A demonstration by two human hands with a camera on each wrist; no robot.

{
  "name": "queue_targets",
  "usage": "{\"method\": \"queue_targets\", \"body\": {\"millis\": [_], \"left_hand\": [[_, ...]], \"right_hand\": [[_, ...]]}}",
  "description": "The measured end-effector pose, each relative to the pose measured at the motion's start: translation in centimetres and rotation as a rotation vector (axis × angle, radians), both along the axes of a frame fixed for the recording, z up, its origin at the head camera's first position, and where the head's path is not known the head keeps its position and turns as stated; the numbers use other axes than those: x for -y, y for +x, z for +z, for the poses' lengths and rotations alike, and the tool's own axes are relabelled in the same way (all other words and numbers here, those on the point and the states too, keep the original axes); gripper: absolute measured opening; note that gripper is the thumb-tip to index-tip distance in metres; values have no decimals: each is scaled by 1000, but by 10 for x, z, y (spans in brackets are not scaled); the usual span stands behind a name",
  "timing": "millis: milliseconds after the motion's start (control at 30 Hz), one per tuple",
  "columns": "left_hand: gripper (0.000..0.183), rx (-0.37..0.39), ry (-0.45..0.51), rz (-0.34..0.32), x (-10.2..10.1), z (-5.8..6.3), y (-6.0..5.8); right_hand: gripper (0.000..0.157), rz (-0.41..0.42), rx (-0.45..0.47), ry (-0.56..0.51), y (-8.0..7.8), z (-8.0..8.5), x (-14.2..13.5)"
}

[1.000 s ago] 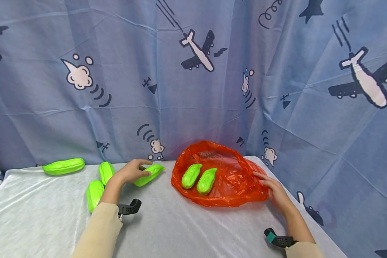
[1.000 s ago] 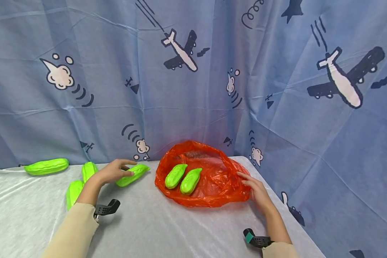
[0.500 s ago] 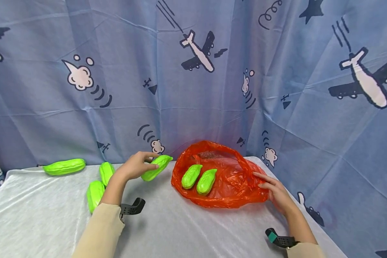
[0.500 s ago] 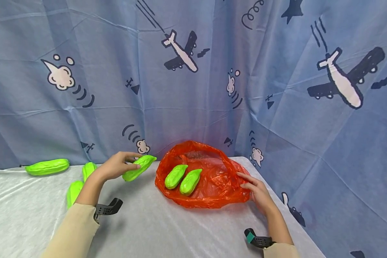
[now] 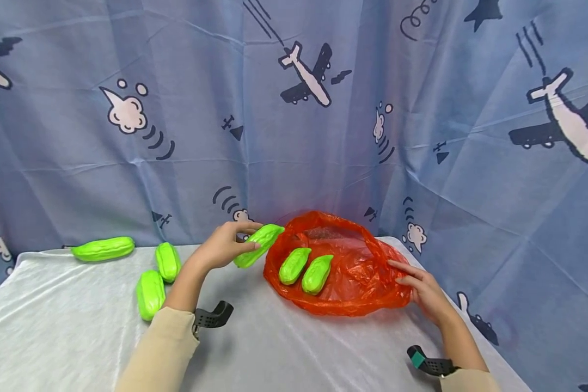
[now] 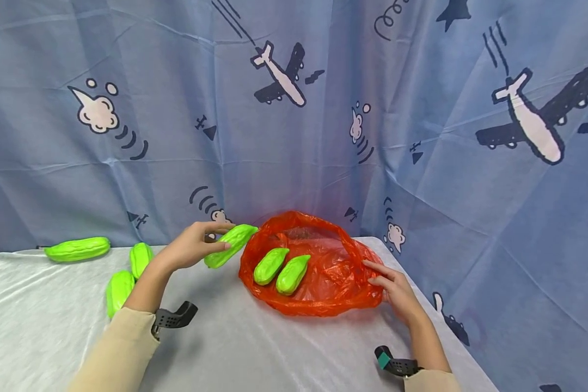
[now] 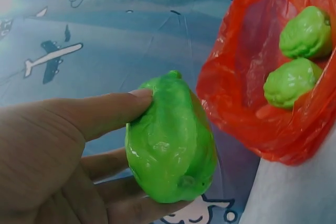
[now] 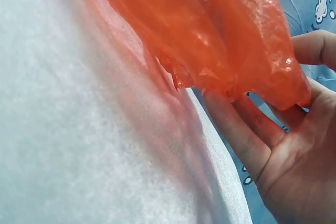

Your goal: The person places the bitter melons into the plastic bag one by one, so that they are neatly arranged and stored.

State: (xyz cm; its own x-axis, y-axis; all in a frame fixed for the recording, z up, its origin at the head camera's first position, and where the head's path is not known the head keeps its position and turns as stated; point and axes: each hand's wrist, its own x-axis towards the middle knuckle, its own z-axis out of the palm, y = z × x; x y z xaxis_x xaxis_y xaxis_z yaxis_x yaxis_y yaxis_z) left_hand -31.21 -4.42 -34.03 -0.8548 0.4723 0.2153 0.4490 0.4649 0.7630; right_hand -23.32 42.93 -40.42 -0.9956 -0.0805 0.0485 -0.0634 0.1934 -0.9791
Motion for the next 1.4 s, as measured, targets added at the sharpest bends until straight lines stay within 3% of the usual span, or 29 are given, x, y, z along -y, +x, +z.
{"method": "queue_targets", "body": {"millis": [200,400,700,1000,1267,1400], "left_hand": [[49,4,66,-12,-8,3,3],[39,11,129,-72,-17,4,5],[38,68,102,-122,-48,-5,6],[37,59,91,-8,-94,-18,4],[34,47,113,-11,-131,-23,8],[30,66,151,36,-151,-28,13]], "right_hand": [[38,-3,6,21,-1,-1,0],[44,-41,29,93,-2,-2,4],[51,-65,29,145,-2,1,7],[52,-94,29,183,0,2,6],[51,-103,30,183,0,1,7],[51,-100,33,195,0,2,8]]}}
